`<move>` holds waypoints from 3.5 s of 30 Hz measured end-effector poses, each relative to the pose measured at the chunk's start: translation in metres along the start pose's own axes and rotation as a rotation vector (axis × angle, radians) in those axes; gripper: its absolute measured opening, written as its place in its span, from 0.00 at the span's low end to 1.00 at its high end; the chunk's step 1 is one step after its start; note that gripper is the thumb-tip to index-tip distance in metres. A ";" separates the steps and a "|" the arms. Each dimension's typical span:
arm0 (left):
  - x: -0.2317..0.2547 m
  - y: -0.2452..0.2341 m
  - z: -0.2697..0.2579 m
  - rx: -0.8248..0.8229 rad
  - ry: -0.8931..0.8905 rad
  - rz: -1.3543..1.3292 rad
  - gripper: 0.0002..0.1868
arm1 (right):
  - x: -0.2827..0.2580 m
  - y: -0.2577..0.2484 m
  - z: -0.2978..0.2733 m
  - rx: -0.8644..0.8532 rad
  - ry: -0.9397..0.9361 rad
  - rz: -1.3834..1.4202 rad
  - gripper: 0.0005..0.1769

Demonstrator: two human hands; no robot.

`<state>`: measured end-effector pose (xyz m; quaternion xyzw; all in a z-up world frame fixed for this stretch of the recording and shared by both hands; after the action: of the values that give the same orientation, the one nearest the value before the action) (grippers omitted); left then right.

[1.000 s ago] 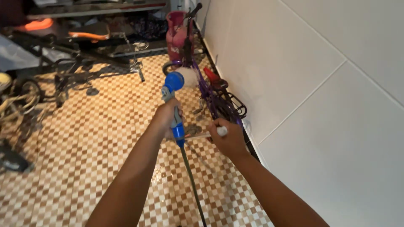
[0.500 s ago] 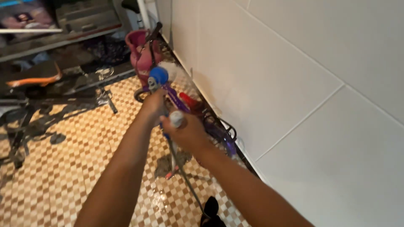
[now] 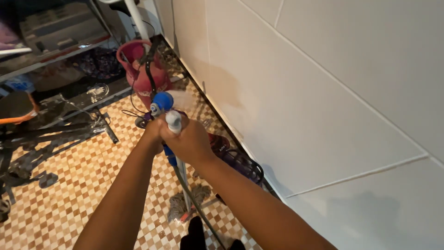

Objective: The recorder is mopping a tiled floor while simultaneously spraying water from a handheld hose nozzle.

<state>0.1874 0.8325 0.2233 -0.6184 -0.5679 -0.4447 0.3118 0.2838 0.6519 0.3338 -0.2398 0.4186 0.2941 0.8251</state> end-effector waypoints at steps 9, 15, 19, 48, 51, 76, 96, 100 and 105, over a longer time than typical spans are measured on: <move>0.022 -0.004 0.075 -0.112 -0.101 -0.062 0.19 | 0.030 0.041 0.061 0.090 0.008 0.075 0.19; -0.012 -0.037 0.150 -0.012 -0.157 -0.005 0.21 | 0.053 0.073 0.069 -0.056 0.157 -0.064 0.25; -0.030 -0.044 0.180 -0.143 -0.074 -0.030 0.16 | 0.037 0.084 0.072 0.010 0.059 0.085 0.20; -0.037 -0.092 0.124 -0.213 0.015 -0.019 0.11 | 0.038 0.126 0.087 -0.108 0.123 0.035 0.17; -0.027 -0.078 0.136 -0.210 0.012 -0.002 0.11 | 0.035 0.124 0.084 -0.108 0.089 0.033 0.17; -0.103 -0.122 0.258 -0.225 -0.428 -0.634 0.17 | 0.015 0.112 0.054 -0.145 0.119 0.055 0.15; -0.103 -0.082 0.128 -0.239 -0.468 -0.246 0.15 | 0.013 0.057 0.026 -0.125 0.039 0.125 0.17; -0.113 -0.076 0.093 -0.236 -0.472 -0.164 0.14 | 0.016 0.041 0.018 -0.128 0.011 0.158 0.17; -0.133 -0.080 0.068 -0.227 -0.470 -0.067 0.14 | 0.014 0.025 0.010 -0.128 0.060 0.190 0.16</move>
<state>0.1279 0.8492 0.0657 -0.7167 -0.5914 -0.3597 0.0850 0.2789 0.6796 0.3240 -0.2600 0.4444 0.3900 0.7634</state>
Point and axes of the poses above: each hand's wrist, its own z-axis towards the middle knuckle, its own y-axis out of the palm, x = y × z, the point moved 1 cm from there along z, towards the middle knuckle, and after that the axes turned 14 degrees about x, right-handed, at the moved point
